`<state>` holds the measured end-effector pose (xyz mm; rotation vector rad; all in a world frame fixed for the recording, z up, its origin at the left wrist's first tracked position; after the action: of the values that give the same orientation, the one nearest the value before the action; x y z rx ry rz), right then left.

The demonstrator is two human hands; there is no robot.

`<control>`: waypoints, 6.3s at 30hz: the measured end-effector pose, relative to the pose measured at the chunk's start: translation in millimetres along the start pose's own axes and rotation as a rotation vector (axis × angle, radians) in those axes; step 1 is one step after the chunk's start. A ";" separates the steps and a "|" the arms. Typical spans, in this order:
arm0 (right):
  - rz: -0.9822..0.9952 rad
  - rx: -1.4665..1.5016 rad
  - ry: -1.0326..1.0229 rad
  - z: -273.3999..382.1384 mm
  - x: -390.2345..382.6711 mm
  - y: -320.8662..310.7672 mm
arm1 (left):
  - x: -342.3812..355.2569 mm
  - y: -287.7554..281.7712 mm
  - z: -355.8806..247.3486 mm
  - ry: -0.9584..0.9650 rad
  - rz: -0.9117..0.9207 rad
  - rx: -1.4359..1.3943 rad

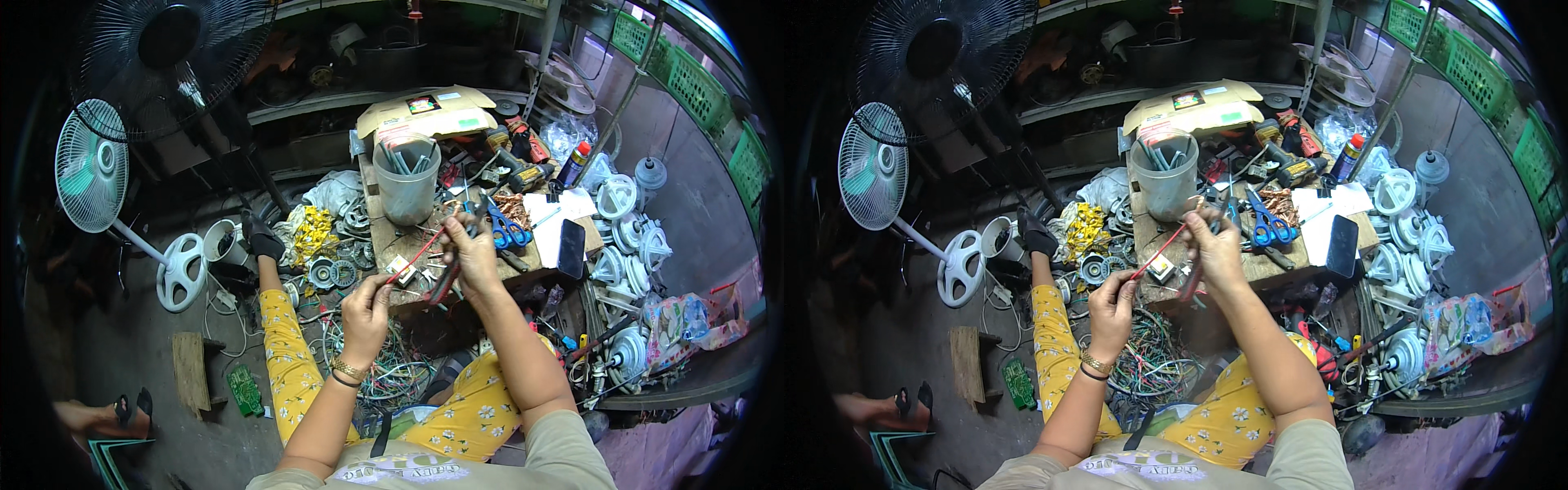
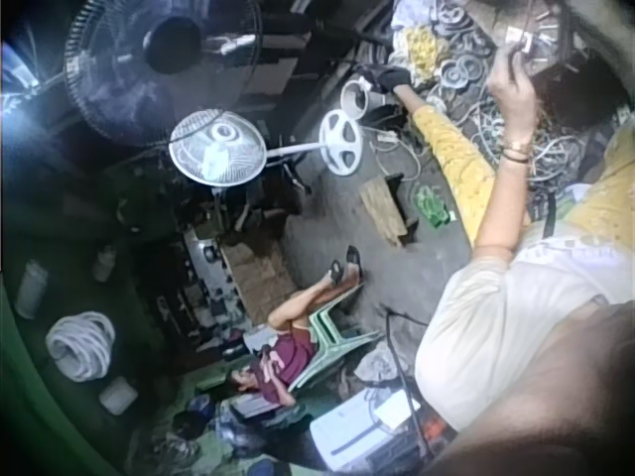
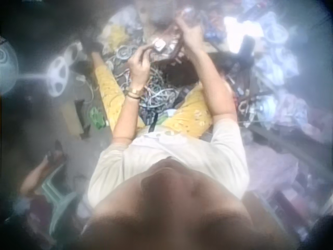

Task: The person strips insulation from wires using a tool and cleans the exposed wire ends with a small abrasive strip. The person then uses scissors to cut material and connects the wires to a small electronic component by hand.

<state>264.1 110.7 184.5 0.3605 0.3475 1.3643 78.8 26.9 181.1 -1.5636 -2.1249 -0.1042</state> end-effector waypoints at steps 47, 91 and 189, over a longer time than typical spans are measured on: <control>0.727 -0.294 0.424 -39.5 -70.5 54.3 | -7.3 -40.0 -39.2 0.315 -0.065 0.375; 0.781 -0.356 0.523 -60.6 -76.4 50.0 | -20.9 -33.6 -4.7 -0.201 0.358 0.128; 0.685 -0.359 0.474 -57.1 -52.8 34.4 | -44.7 -36.9 -44.3 0.245 0.152 0.539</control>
<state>199.5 67.2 150.3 -0.1761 0.3725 2.1513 70.0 -40.0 208.8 -1.3021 -1.6564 0.2912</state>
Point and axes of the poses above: each hand's wrist, its own x-axis towards the middle knuckle, its own y-axis out of the palm, z = x × y, the point moved 8 cm from there along x, towards the middle knuckle, and after that the axes turned 5 degrees about -z, right-handed, at the moved point
